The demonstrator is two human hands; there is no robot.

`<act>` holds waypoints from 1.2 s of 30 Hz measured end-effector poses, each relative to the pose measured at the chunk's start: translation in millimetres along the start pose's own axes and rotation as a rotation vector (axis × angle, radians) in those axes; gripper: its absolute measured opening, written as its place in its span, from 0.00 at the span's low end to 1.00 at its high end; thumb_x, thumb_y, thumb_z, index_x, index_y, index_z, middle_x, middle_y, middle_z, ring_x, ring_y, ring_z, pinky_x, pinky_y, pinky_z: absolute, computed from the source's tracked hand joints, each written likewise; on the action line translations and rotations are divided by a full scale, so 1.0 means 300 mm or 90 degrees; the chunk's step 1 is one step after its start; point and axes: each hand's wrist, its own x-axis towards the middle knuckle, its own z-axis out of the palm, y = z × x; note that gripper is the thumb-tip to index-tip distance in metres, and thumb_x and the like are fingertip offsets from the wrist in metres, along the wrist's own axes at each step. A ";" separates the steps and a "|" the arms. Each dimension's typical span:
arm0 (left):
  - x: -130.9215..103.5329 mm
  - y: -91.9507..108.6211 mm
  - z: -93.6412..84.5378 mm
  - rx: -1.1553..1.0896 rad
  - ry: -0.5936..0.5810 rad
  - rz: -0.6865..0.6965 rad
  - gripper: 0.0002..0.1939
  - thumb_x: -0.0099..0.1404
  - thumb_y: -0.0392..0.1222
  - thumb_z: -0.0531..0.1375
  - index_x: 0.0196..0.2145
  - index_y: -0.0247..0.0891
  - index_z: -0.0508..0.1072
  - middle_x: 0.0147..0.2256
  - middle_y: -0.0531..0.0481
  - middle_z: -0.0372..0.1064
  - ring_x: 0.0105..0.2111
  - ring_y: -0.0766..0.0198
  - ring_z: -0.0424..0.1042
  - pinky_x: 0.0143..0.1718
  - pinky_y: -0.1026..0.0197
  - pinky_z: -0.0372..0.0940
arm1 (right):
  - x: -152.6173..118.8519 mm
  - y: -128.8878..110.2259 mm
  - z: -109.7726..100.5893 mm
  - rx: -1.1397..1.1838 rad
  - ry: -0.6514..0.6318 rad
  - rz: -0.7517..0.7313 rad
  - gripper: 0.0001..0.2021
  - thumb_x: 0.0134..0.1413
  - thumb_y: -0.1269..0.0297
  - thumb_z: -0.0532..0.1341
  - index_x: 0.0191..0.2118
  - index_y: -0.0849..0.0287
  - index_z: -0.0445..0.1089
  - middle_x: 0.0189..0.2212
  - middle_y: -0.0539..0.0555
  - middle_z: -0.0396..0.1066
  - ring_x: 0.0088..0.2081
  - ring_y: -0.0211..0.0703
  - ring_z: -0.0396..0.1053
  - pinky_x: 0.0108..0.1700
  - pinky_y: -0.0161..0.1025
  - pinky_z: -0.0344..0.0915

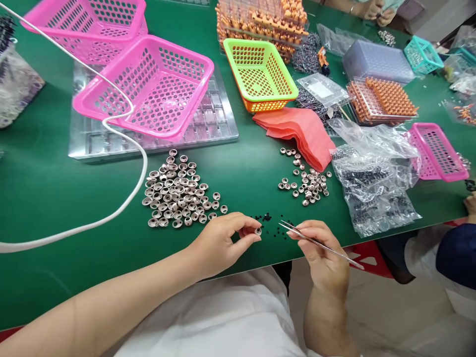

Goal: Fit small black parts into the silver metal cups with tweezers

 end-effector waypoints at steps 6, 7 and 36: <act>0.007 -0.001 0.006 0.030 0.004 -0.002 0.05 0.64 0.33 0.64 0.39 0.35 0.78 0.30 0.50 0.78 0.29 0.67 0.77 0.34 0.67 0.73 | -0.026 -0.005 0.037 0.062 -0.010 -0.017 0.10 0.60 0.75 0.63 0.45 0.55 0.73 0.41 0.55 0.75 0.39 0.45 0.78 0.38 0.44 0.81; 0.008 -0.001 0.007 0.030 0.004 -0.001 0.05 0.65 0.33 0.64 0.39 0.36 0.78 0.30 0.50 0.78 0.28 0.67 0.77 0.34 0.67 0.73 | -0.030 -0.006 0.040 0.053 -0.021 -0.025 0.11 0.59 0.76 0.63 0.45 0.55 0.73 0.41 0.55 0.76 0.40 0.45 0.78 0.38 0.44 0.81; -0.002 -0.002 0.011 0.032 0.001 -0.007 0.05 0.63 0.32 0.66 0.38 0.34 0.79 0.30 0.50 0.78 0.27 0.68 0.76 0.32 0.69 0.73 | -0.012 -0.020 0.081 -0.068 -0.103 -0.176 0.21 0.55 0.83 0.63 0.50 0.54 0.72 0.42 0.55 0.77 0.43 0.45 0.77 0.40 0.44 0.77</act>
